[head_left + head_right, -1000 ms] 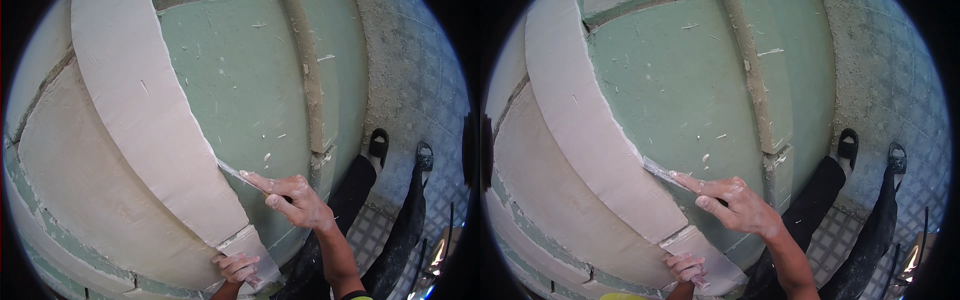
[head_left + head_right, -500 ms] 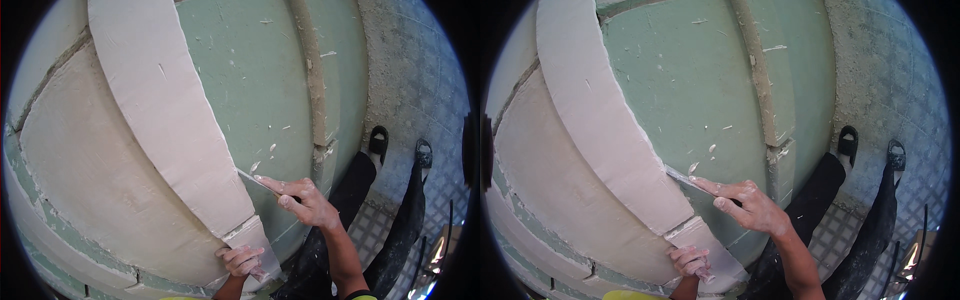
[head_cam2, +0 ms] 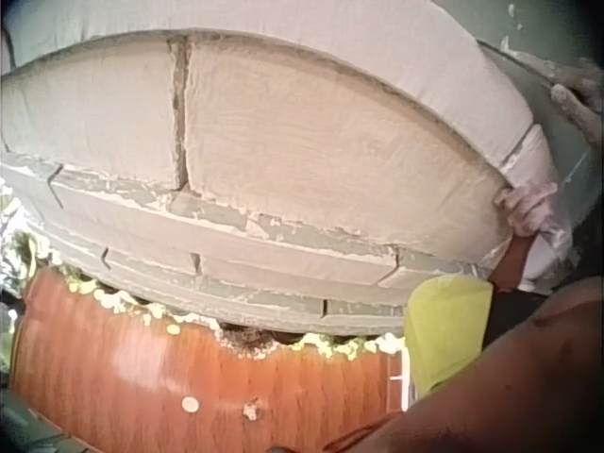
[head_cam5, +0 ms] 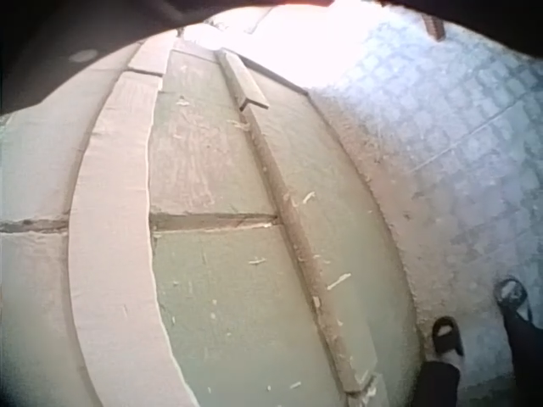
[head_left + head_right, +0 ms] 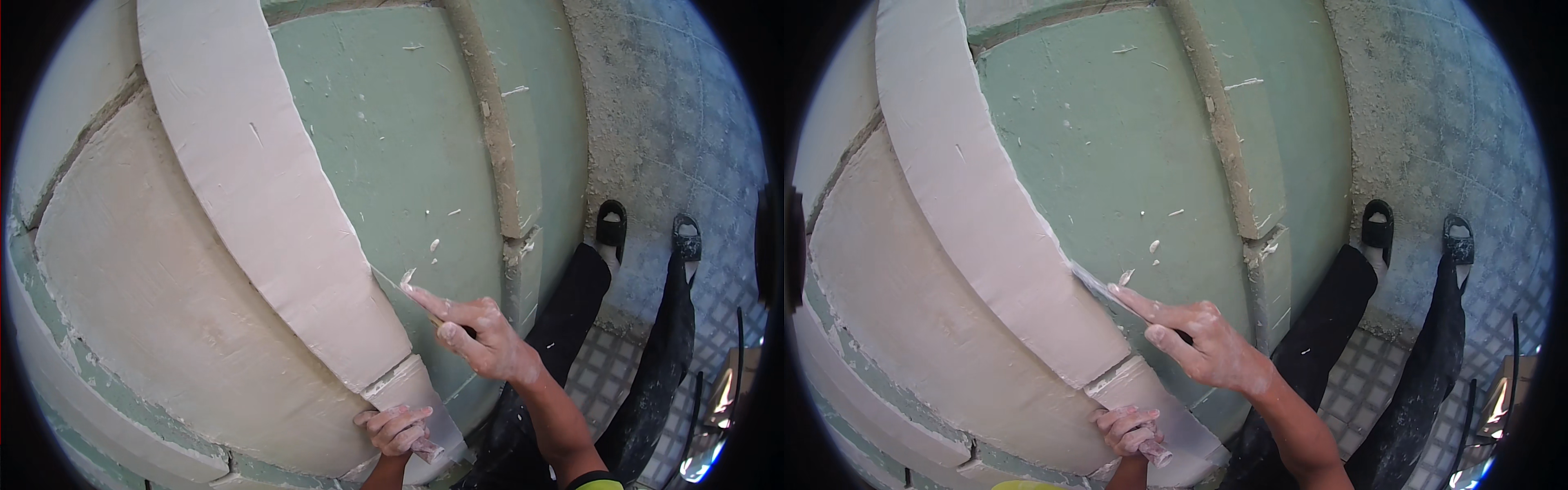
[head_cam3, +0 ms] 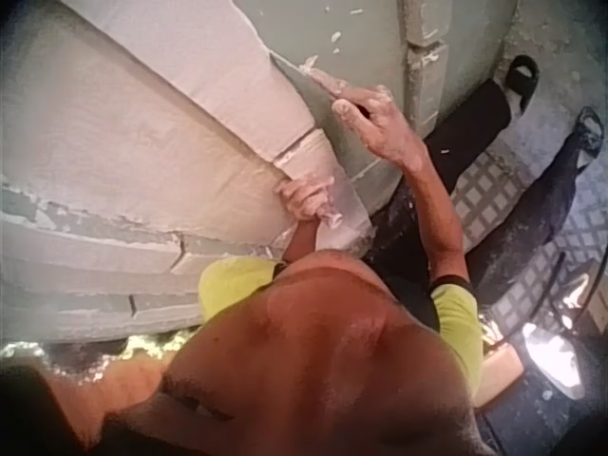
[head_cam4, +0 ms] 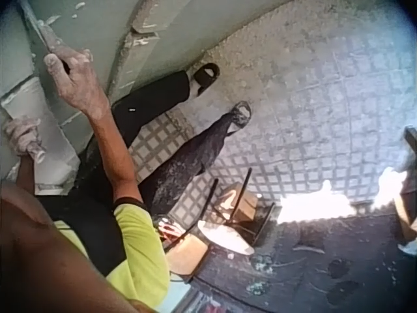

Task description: The person is using a putty knife/spatula to apply and smooth plaster or joint compound onto a wall and decorative molding.

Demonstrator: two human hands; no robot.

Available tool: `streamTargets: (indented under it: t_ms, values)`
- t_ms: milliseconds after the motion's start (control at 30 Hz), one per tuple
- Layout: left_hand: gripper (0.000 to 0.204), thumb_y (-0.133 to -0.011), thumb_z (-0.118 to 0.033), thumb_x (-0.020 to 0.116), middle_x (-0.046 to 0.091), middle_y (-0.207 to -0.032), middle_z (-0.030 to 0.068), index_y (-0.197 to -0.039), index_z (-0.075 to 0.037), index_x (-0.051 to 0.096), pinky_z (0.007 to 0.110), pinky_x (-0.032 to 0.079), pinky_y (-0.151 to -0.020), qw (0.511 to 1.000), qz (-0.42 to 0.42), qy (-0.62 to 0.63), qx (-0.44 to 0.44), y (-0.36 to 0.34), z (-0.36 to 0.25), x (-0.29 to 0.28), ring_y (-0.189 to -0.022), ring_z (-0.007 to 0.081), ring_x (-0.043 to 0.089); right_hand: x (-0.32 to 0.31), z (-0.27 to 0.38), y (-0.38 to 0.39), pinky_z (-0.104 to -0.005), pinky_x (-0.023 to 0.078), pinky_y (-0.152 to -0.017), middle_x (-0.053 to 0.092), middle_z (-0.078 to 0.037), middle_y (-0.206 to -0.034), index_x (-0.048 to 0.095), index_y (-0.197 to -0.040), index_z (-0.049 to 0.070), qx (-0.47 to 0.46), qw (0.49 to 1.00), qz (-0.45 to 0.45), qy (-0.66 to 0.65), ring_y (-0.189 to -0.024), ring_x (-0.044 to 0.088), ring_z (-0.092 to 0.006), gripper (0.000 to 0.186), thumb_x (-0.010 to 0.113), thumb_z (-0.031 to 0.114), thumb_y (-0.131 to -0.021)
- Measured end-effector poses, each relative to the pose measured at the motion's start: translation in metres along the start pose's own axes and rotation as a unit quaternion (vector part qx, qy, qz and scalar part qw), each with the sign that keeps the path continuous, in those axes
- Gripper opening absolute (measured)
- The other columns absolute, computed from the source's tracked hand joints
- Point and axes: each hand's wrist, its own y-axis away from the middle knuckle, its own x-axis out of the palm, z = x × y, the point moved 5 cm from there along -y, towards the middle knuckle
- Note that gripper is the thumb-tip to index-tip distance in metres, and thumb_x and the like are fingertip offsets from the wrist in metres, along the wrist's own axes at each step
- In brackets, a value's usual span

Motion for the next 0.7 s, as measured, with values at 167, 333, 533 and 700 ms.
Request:
streamTargets:
  t_ms: [167,333,533,700]
  values:
    - [0.028,-0.086,-0.045,0.065,0.070,-0.075,-0.0125,-0.069,-0.028,0.049,0.032,0.035,-0.086,0.998,-0.011,0.010,0.053,-0.003,0.003,0.001,-0.083,0.0128,0.055,0.000,-0.002,0.011,-0.0372,0.051,-0.079,0.064,-0.024,-0.118,0.051,-0.141,0.006,0.016,0.999,0.014,0.027,-0.079,0.063,-0.0400,0.046,0.051,0.011,-0.095]
    - [0.019,-0.084,-0.034,0.068,0.073,-0.089,-0.0176,-0.075,-0.028,0.051,0.030,0.032,-0.086,1.000,0.022,0.009,0.013,-0.004,0.002,0.002,-0.087,0.0088,0.055,-0.024,0.007,-0.025,-0.0378,0.051,-0.078,0.064,-0.022,-0.120,0.051,-0.140,0.005,0.033,0.996,0.059,0.061,-0.084,0.065,-0.0403,0.047,0.052,0.010,-0.094]
    - [0.019,-0.084,-0.035,0.068,0.073,-0.086,-0.0169,-0.075,-0.028,0.052,0.030,0.031,-0.086,1.000,0.017,0.013,0.019,0.001,0.005,-0.001,-0.086,0.0082,0.055,0.015,-0.021,0.023,-0.0340,0.045,-0.060,0.052,-0.013,-0.065,0.051,-0.140,0.001,-0.023,0.999,-0.024,0.005,-0.054,0.050,-0.0252,0.047,0.051,0.020,-0.096]
    - [0.019,-0.086,-0.036,0.066,0.073,-0.086,-0.0169,-0.075,-0.028,0.053,0.030,0.030,-0.087,0.999,0.038,0.018,-0.005,-0.003,-0.001,0.000,-0.085,0.0076,0.055,0.007,0.000,-0.014,-0.0338,0.048,-0.065,0.058,-0.014,-0.068,0.052,-0.140,0.002,-0.114,0.990,-0.069,0.041,-0.057,0.054,-0.0259,0.050,0.053,0.018,-0.093]
